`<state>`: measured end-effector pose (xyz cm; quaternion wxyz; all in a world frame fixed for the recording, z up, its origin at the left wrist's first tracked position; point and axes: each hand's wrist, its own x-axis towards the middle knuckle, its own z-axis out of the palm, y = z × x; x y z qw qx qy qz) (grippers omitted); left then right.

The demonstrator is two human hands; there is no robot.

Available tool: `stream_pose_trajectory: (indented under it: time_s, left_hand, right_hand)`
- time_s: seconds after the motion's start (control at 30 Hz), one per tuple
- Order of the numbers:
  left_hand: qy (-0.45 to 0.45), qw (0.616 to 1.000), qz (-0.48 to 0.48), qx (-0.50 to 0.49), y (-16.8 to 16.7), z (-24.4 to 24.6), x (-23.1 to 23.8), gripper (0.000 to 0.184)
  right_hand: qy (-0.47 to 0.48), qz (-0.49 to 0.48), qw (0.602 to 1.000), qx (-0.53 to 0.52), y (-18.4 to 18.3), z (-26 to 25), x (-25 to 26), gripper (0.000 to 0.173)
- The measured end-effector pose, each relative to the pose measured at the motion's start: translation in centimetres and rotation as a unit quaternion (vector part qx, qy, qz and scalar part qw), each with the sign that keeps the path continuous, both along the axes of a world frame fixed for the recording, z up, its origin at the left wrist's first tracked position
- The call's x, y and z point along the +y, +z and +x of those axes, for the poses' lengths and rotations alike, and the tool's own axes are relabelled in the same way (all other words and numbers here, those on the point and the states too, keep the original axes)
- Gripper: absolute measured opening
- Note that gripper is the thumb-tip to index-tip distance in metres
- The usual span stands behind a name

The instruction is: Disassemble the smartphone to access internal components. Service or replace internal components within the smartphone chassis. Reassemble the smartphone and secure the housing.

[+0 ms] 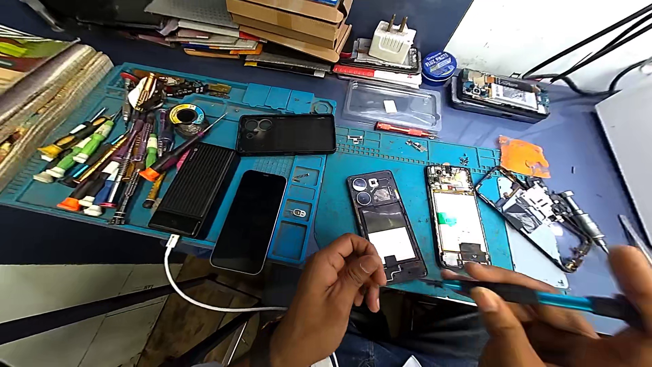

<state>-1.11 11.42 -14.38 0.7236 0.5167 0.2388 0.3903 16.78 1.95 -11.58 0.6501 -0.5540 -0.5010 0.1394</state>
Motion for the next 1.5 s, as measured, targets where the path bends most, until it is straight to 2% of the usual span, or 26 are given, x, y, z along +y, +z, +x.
stream_pose_trajectory:
  time_s: [0.13, 0.33, 0.5, 0.83, 0.97, 1.13, 1.2, 1.23, 1.3, 1.33, 1.4, 1.5]
  left_hand:
    - [-0.041, 0.999, -0.027, -0.016, 0.2, 1.0, -0.6, 0.019]
    - [-0.080, 0.995, -0.057, -0.035, 0.3, 1.7, -1.1, 0.018]
    - [-0.080, 0.993, -0.080, -0.036, 0.4, 2.0, -1.5, 0.021]
    - [-0.084, 0.994, -0.068, -0.023, 0.8, 2.1, -1.5, 0.020]
    - [-0.081, 0.995, -0.062, -0.011, 0.7, 2.1, -1.4, 0.021]
    - [-0.084, 0.994, -0.065, -0.017, 0.7, 2.1, -1.4, 0.018]
    - [-0.062, 0.998, -0.026, -0.001, 0.6, 2.1, -1.4, 0.018]
    - [-0.040, 0.998, 0.019, 0.033, 0.5, 2.0, -1.3, 0.025]
    - [0.024, 0.977, 0.149, 0.152, 0.2, 1.7, -1.1, 0.039]
    - [0.054, 0.951, 0.221, 0.210, 0.1, 1.5, -1.0, 0.041]
    - [0.099, 0.885, 0.350, 0.290, 0.0, 1.5, -0.7, 0.034]
    - [0.090, 0.812, 0.455, 0.354, -0.7, 1.8, -0.6, 0.028]
  right_hand:
    - [-0.008, 0.041, 0.998, 0.049, -0.3, -0.2, -0.8, 0.084]
    - [-0.001, 0.060, 0.998, 0.015, -0.6, -0.1, -1.3, 0.081]
    - [0.035, 0.064, 0.997, 0.025, -0.1, -0.9, -1.4, 0.077]
    - [0.031, 0.064, 0.997, 0.011, -0.3, -1.1, -1.2, 0.075]
    - [0.065, 0.057, 0.996, -0.002, -0.2, -0.8, -1.4, 0.066]
    - [0.102, 0.045, 0.994, 0.004, 0.0, -0.5, -1.5, 0.064]
    - [0.094, 0.051, 0.994, 0.008, 0.1, -0.3, -1.5, 0.066]
    - [0.083, 0.053, 0.995, 0.007, 0.1, -0.2, -1.5, 0.068]
    - [0.057, 0.046, 0.997, -0.008, -0.4, 0.6, -1.7, 0.073]
    - [0.045, 0.035, 0.998, -0.023, -0.6, 1.1, -1.7, 0.074]
    - [0.019, 0.002, 0.998, -0.063, -0.8, 1.9, -1.4, 0.074]
    - [0.020, -0.028, 0.994, -0.101, -1.4, 2.8, -1.0, 0.072]
